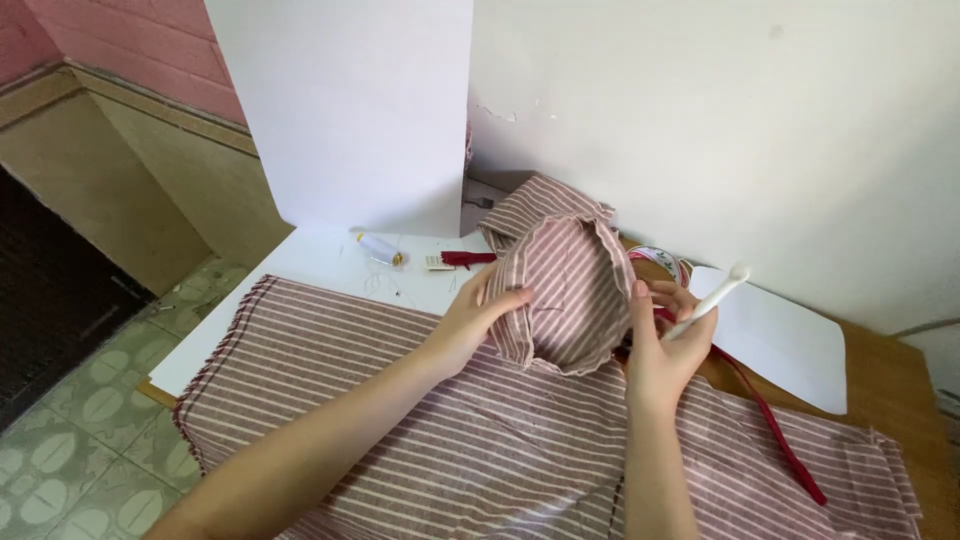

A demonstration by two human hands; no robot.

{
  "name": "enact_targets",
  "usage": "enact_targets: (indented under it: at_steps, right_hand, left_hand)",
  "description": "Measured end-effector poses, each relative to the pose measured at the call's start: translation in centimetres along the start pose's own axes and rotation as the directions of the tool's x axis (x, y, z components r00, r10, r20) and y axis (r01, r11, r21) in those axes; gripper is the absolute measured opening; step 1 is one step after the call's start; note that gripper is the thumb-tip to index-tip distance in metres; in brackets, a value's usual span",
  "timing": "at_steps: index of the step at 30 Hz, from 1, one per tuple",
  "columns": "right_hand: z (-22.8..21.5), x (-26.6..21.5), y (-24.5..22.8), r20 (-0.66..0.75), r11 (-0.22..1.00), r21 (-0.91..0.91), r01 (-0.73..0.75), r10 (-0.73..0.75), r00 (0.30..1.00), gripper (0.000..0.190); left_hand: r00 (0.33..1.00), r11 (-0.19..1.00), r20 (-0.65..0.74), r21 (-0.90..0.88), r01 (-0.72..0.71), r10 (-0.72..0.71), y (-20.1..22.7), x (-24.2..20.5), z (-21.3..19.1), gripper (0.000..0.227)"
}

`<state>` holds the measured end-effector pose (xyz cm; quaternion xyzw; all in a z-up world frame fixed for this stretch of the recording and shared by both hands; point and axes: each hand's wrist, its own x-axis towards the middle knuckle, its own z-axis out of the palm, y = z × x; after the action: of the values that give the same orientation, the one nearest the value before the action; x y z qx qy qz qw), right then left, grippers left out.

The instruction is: Inspecting and shaping a small striped fabric bag using a small plastic tool on a workbench.

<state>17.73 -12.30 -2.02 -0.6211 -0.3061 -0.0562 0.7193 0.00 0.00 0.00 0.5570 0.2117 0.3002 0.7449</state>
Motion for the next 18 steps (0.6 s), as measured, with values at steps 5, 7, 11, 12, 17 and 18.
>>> enact_targets:
  at_steps: [5,7,11,12,17,18]
  right_hand:
    - [1.4,-1.1,-0.2,0.068,0.99,-0.048,0.131,-0.128,0.989,0.044]
    - [1.9,-1.6,-1.3,0.118,0.985,-0.047,0.165,-0.158,0.98,0.047]
    - [2.4,-2.1,-2.1,0.211,0.995,0.003,0.1,-0.098,0.972,0.049]
    - [2.6,-2.1,-1.9,0.197,0.997,0.033,0.072,-0.077,0.977,0.045]
    - [1.9,-1.5,-2.2,0.184,0.95,0.272,-0.154,0.106,0.977,0.043]
    - [1.8,-1.4,-2.9,0.217,0.88,0.385,-0.279,0.207,0.954,0.041]
  left_hand:
    - [0.996,0.985,0.026,0.153,-0.085,0.082,0.1,-0.8,0.2,0.088]
    - [0.995,0.976,0.054,0.194,-0.097,0.088,0.0,-1.2,0.6,0.084]
    - [0.984,0.959,0.1,0.23,-0.166,0.147,-0.1,-1.9,1.2,0.079]
    - [0.983,0.956,0.085,0.23,-0.181,0.165,0.1,-2.1,1.4,0.078]
    - [0.994,0.972,-0.01,0.21,-0.103,0.107,-0.2,-1.0,1.0,0.085]
    - [0.994,0.978,-0.05,0.193,-0.085,0.096,-0.6,-0.6,0.9,0.091]
